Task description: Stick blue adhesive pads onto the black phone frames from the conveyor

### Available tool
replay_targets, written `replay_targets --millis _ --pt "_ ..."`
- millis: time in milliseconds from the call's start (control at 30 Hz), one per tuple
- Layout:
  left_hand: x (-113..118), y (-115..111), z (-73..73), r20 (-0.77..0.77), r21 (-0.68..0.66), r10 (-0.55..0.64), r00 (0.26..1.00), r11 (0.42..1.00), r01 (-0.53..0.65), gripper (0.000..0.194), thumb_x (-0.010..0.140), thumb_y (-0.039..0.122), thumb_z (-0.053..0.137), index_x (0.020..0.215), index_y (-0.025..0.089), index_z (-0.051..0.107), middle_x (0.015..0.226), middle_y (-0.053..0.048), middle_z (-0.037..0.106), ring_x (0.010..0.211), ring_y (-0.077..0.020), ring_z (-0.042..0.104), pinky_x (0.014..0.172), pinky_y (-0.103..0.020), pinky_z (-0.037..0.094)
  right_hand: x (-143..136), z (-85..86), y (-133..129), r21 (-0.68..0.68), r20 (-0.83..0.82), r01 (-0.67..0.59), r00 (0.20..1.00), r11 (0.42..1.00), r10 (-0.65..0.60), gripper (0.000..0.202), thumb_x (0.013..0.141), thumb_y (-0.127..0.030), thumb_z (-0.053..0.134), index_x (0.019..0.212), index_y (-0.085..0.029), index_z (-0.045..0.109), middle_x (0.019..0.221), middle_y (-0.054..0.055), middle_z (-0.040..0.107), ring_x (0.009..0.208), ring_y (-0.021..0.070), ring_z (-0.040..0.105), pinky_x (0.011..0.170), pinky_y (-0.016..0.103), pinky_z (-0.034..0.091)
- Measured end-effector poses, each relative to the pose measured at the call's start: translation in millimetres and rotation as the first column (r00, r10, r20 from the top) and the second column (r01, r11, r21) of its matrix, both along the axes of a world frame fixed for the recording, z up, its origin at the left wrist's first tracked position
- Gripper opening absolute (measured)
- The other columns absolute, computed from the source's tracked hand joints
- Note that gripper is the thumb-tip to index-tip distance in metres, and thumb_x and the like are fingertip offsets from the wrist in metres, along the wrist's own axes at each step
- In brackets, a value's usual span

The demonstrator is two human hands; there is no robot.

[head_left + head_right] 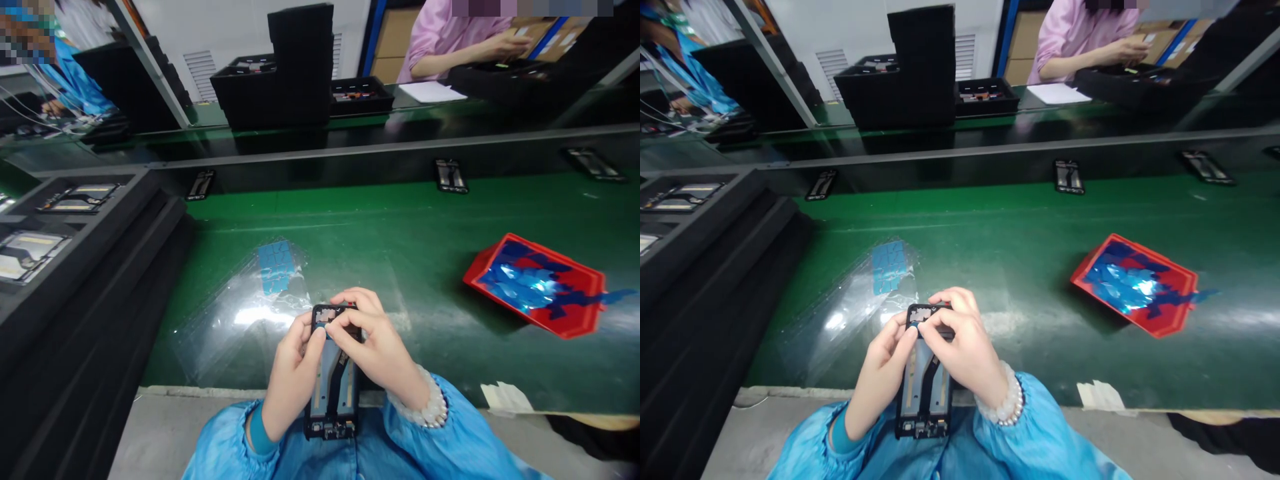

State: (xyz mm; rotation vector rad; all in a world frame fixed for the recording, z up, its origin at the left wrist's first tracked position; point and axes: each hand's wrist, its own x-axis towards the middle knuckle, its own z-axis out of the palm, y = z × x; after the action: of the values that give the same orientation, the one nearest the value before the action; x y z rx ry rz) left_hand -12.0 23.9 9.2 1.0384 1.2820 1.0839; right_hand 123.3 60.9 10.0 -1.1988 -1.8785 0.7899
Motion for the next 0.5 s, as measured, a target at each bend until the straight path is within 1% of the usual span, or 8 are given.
replay_targets --millis 100,200,333,500 --pt "2 0 -3.1 -0.062 0.015 0.050 0.997 0.999 -0.049 0.020 0.086 0.028 0.049 0.101 0.019 0.059 0.100 -0.005 0.068 0.089 -0.0173 0.063 0.081 -0.026 0.046 0 1.1 -3 0.036 0.005 0.017 1.000 0.999 -0.017 0.020 0.082 -0.023 0.055 0.062 -0.021 0.061 0.095 0.007 0.060 0.101 0.0231 0.048 0.086 0.041 0.043" --pt "3 -2 -4.9 -0.112 0.030 0.070 0.991 0.997 -0.067 0.018 0.087 0.029 0.049 0.099 0.020 0.059 0.096 -0.004 0.068 0.083 -0.0161 0.063 0.078 -0.026 0.046 1 1.8 -5 0.093 0.025 0.031 0.999 0.995 -0.034 0.018 0.082 -0.024 0.055 0.066 -0.021 0.062 0.099 0.007 0.059 0.104 0.0235 0.048 0.086 0.041 0.043" --pt "4 -3 -4.6 -0.170 0.055 0.082 0.982 0.996 -0.074 0.017 0.088 0.028 0.046 0.099 0.020 0.057 0.095 -0.003 0.067 0.086 -0.0157 0.062 0.078 -0.025 0.045 4 1.1 -8 0.146 0.065 0.017 0.998 0.989 -0.026 0.015 0.084 -0.022 0.054 0.071 -0.022 0.063 0.108 0.008 0.058 0.107 0.0243 0.047 0.089 0.043 0.043" --pt "6 -5 -5.8 -0.213 0.071 0.109 0.971 0.993 -0.096 0.017 0.089 0.027 0.045 0.099 0.020 0.057 0.096 -0.003 0.067 0.085 -0.0154 0.062 0.077 -0.024 0.044 1 -2.3 -13 0.160 -0.010 0.039 0.999 0.986 -0.038 0.014 0.086 -0.018 0.050 0.078 -0.019 0.061 0.106 0.010 0.057 0.102 0.0212 0.054 0.083 0.037 0.047"
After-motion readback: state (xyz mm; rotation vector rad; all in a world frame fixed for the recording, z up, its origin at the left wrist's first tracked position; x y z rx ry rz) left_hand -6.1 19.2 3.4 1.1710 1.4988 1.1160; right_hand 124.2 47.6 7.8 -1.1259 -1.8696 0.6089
